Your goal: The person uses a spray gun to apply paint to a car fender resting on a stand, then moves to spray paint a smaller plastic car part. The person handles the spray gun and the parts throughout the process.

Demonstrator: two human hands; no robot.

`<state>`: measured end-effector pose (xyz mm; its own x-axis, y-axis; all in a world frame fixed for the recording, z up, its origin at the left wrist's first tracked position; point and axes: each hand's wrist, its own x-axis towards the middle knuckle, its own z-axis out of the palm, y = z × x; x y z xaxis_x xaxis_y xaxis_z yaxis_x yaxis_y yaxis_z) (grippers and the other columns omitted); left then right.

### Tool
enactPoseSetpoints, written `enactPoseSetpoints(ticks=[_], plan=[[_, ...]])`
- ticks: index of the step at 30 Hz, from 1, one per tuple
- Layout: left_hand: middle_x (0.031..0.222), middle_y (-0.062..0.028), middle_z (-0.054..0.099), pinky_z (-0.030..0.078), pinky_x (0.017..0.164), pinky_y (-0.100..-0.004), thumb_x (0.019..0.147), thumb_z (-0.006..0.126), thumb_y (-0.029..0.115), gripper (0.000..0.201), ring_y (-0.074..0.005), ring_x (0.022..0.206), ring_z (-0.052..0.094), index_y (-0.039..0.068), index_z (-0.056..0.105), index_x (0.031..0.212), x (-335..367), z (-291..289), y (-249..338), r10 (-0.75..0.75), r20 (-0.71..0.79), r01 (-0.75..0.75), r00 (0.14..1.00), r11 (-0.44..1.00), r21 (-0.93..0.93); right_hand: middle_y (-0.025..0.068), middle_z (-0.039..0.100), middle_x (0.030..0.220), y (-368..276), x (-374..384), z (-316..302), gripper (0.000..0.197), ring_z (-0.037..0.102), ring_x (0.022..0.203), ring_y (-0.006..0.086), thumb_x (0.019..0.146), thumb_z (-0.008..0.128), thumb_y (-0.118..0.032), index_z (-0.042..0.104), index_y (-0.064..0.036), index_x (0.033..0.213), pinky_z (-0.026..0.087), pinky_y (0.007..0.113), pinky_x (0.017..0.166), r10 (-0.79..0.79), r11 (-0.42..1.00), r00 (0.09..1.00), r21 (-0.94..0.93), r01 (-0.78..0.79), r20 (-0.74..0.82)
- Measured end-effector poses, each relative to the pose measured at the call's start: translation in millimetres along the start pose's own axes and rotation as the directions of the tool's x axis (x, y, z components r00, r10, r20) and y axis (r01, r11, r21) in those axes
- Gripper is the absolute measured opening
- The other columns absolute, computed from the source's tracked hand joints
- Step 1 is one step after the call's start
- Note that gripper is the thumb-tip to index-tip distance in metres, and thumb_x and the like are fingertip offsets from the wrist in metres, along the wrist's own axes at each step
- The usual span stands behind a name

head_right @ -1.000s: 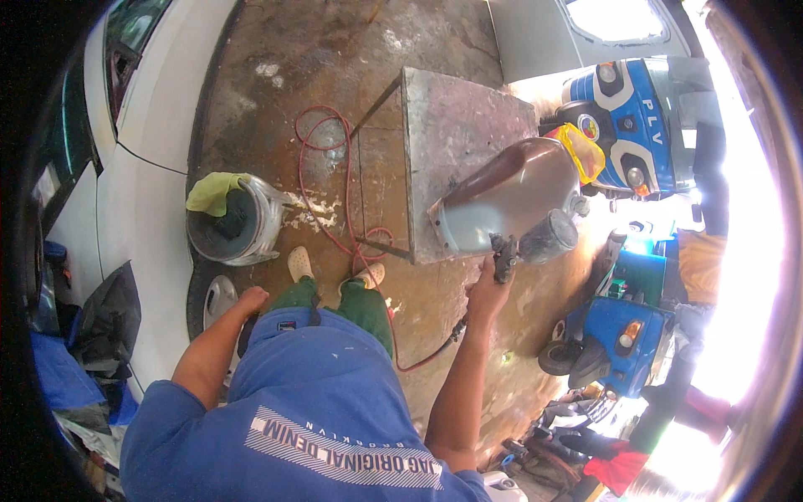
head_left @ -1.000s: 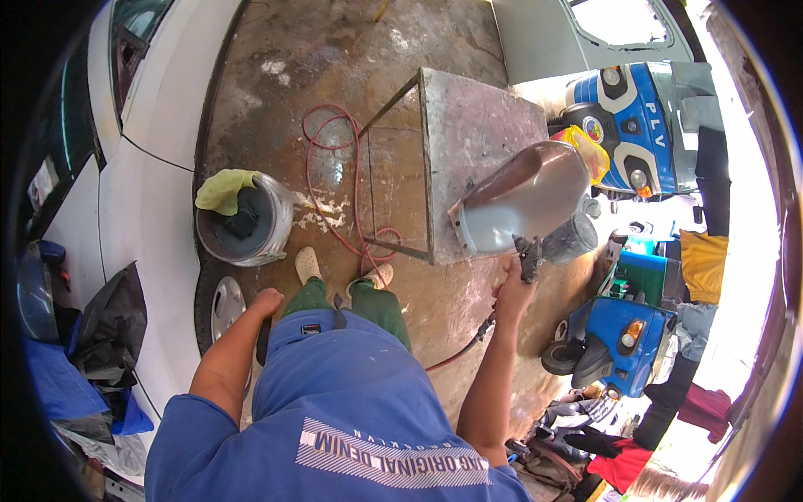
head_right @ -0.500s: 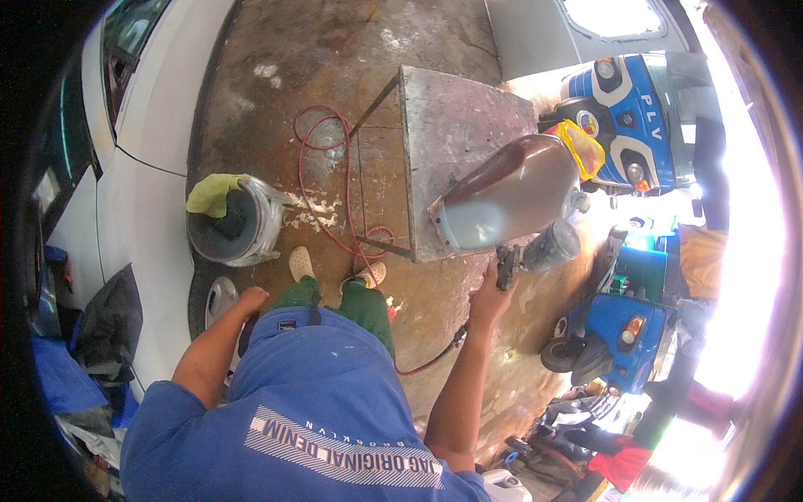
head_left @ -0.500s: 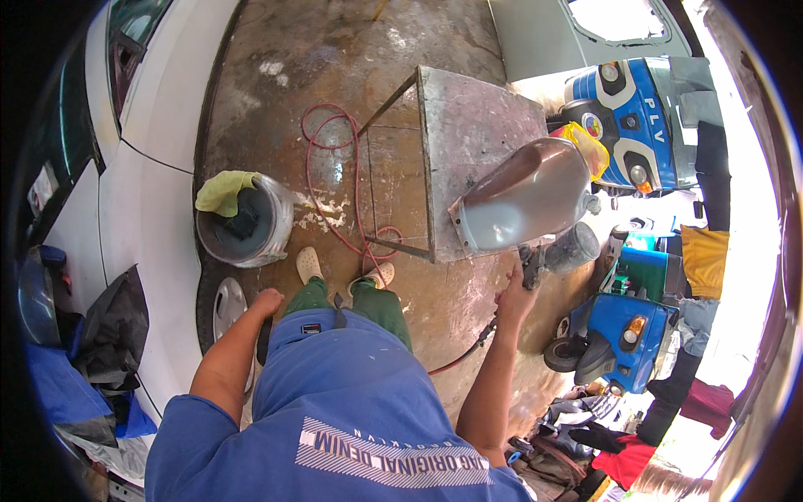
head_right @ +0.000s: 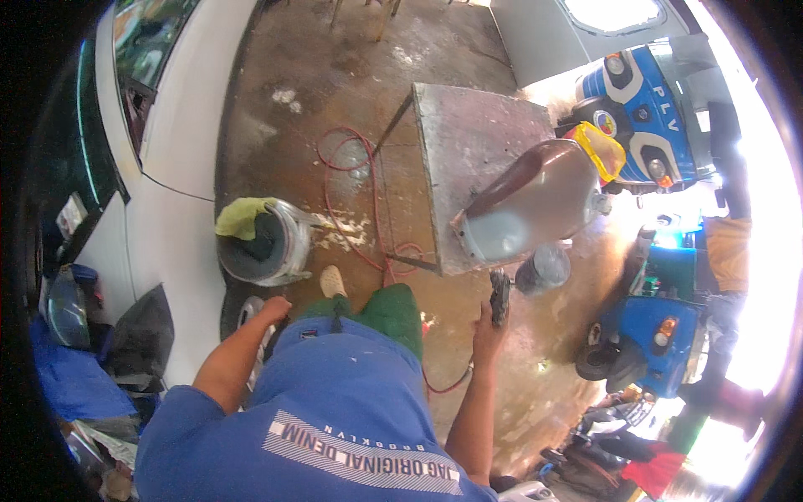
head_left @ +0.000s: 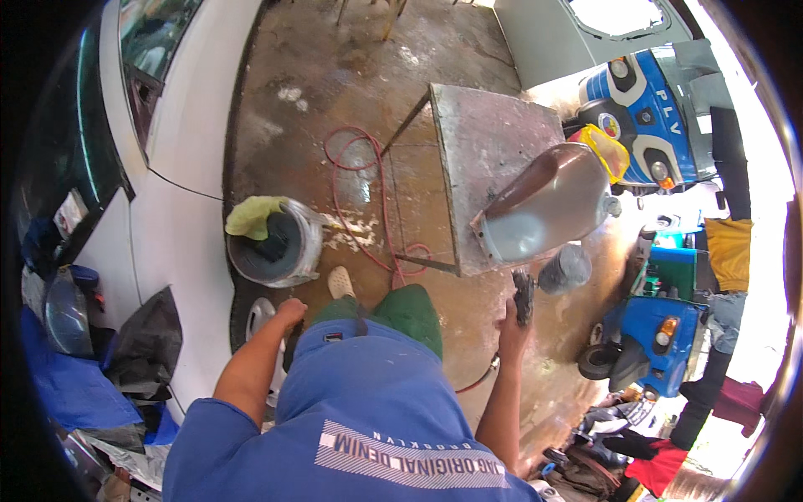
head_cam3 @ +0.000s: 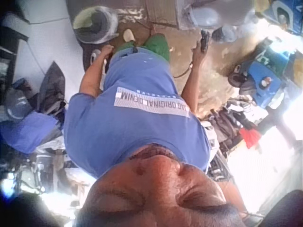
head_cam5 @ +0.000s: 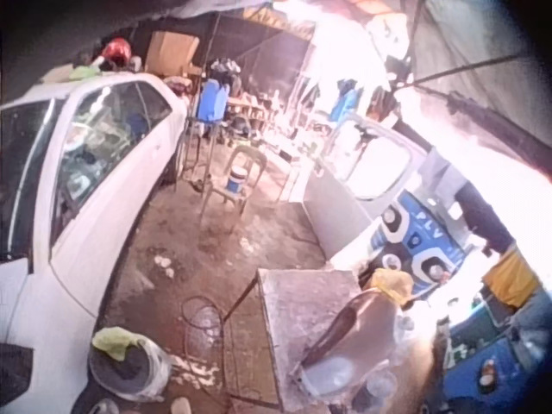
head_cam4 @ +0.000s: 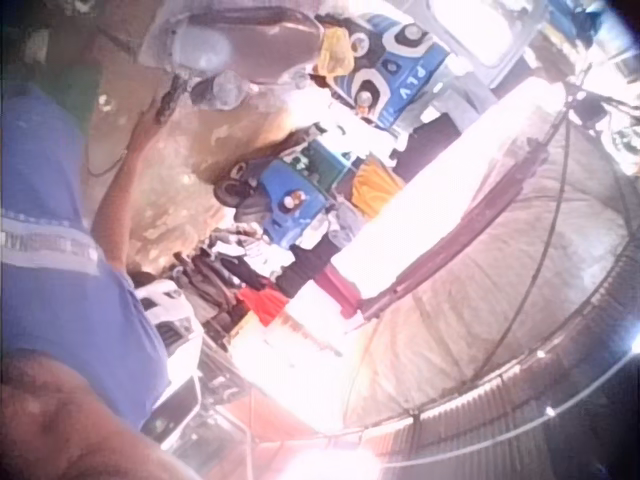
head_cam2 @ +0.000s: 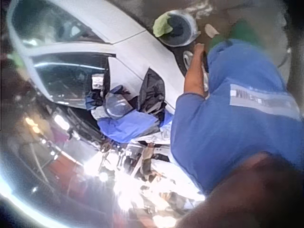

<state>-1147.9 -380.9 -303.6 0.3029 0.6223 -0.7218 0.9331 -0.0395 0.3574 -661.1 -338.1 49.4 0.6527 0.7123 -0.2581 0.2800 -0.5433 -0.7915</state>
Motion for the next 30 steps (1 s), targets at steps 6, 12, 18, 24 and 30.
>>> enactPoseSetpoints(ticks=[6,12,18,24,30], plan=[[0.104,-0.0256,0.068,0.05,0.088,-0.0508,0.089,0.051,0.034,0.04,-0.0429,0.101,0.064,0.001,0.073,0.094,5.3,-31.5,18.0,-0.089,0.009,0.088,0.996,0.964,-0.249,0.0037,0.059,0.088,82.2,-36.9,9.1,0.03,0.054,0.068,0.0098,0.094,0.064,-0.02,0.059,-0.0026,0.118,0.047,0.027,0.059,0.02,0.995,0.999,0.093,-0.023,0.04],[0.111,-0.0245,0.066,0.047,0.091,-0.052,0.095,0.047,0.038,0.044,-0.0419,0.105,0.062,0.002,0.071,0.102,18.3,-40.9,39.7,0.076,0.127,-0.054,0.989,0.984,-0.172,0.0049,0.061,0.09,94.7,-56.6,51.1,0.031,0.061,0.071,0.0106,0.094,0.064,-0.013,0.059,-0.001,0.122,0.054,0.028,0.061,0.212,0.928,0.967,0.28,-0.244,0.141],[0.103,-0.0232,0.069,0.048,0.087,-0.0504,0.099,0.042,0.039,0.045,-0.0401,0.096,0.066,0.004,0.071,0.106,74.3,-113.6,42.1,0.173,0.328,-0.191,0.929,0.981,0.024,0.01,0.066,0.099,59.8,-40.8,68.1,0.05,0.065,0.069,0.0137,0.092,0.067,-0.012,0.049,0.0,0.136,0.055,0.03,0.063,0.236,0.872,0.948,0.383,-0.304,0.215],[0.088,-0.0177,0.071,0.05,0.077,-0.0456,0.097,0.04,0.037,0.048,-0.0356,0.082,0.067,0.005,0.074,0.084,124.5,-267.7,95.7,0.13,0.304,-0.134,0.944,0.991,-0.007,0.0106,0.069,0.098,-3.3,24.1,81.6,0.052,0.066,0.069,0.0137,0.091,0.069,-0.012,0.049,0.0012,0.137,0.054,0.029,0.064,0.203,0.867,0.976,0.448,-0.217,0.08],[0.088,-0.0214,0.07,0.049,0.081,-0.0437,0.087,0.053,0.042,0.044,-0.0378,0.089,0.066,0.003,0.073,0.087,181.7,-348.1,140.5,-0.032,-0.066,0.018,0.997,0.978,-0.209,0.0111,0.067,0.111,-46.7,85.0,92.0,0.057,0.066,0.074,0.0141,0.094,0.067,-0.015,0.042,0.0011,0.143,0.055,0.028,0.066,0.163,0.818,0.982,0.544,-0.188,0.094]])
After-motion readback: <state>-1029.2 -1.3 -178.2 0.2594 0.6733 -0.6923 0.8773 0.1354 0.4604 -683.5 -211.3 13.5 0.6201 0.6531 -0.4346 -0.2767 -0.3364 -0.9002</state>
